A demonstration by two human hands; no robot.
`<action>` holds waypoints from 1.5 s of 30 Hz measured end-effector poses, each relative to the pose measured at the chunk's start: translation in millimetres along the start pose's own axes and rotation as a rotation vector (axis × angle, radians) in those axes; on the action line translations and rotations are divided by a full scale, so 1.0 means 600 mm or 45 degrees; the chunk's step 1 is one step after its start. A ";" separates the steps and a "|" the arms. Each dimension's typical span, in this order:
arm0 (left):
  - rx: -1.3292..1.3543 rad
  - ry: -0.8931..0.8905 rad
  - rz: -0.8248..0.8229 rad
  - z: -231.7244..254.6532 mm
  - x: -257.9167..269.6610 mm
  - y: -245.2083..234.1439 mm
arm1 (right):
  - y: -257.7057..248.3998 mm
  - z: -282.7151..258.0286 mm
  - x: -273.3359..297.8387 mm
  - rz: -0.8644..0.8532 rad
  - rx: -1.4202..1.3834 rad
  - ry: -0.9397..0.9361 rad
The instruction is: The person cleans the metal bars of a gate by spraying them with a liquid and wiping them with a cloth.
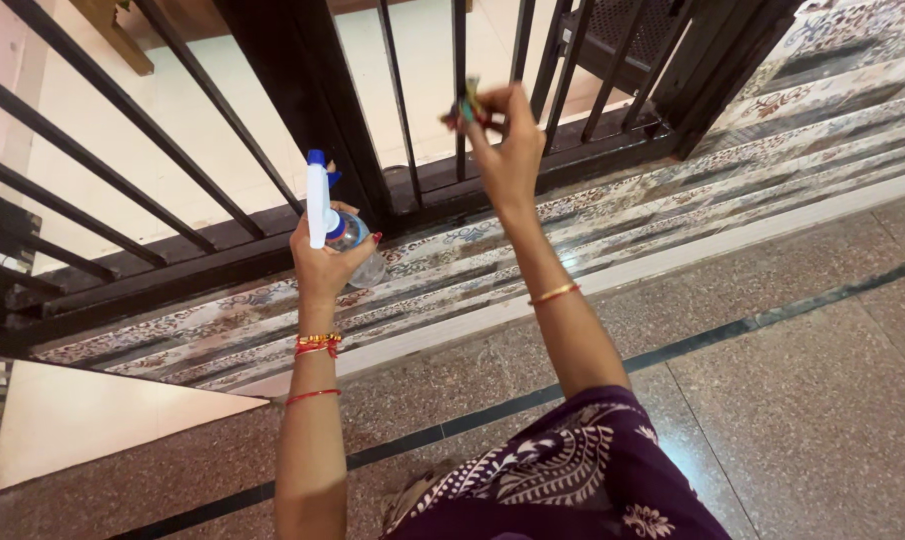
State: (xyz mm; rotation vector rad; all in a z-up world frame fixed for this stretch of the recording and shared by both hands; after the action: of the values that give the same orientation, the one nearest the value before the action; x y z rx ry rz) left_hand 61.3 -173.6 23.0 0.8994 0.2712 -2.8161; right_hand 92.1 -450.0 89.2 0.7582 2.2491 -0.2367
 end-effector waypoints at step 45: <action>0.086 -0.042 0.000 -0.012 0.000 0.001 | 0.038 -0.017 -0.002 0.120 0.353 -0.249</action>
State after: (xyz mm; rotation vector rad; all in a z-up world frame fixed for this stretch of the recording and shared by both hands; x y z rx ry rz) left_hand 65.3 -172.8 17.1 0.8655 0.1724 -2.8526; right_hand 100.2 -428.2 98.5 0.9407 2.0129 -0.5605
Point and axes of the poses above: each hand's wrist, its own x-axis away from the middle knuckle, its own y-axis out of the palm, z = x × y, the point moved 3 cm from there along -x, towards the middle knuckle, and after that the axes turned 9 degrees about z, right-handed, at the moved point
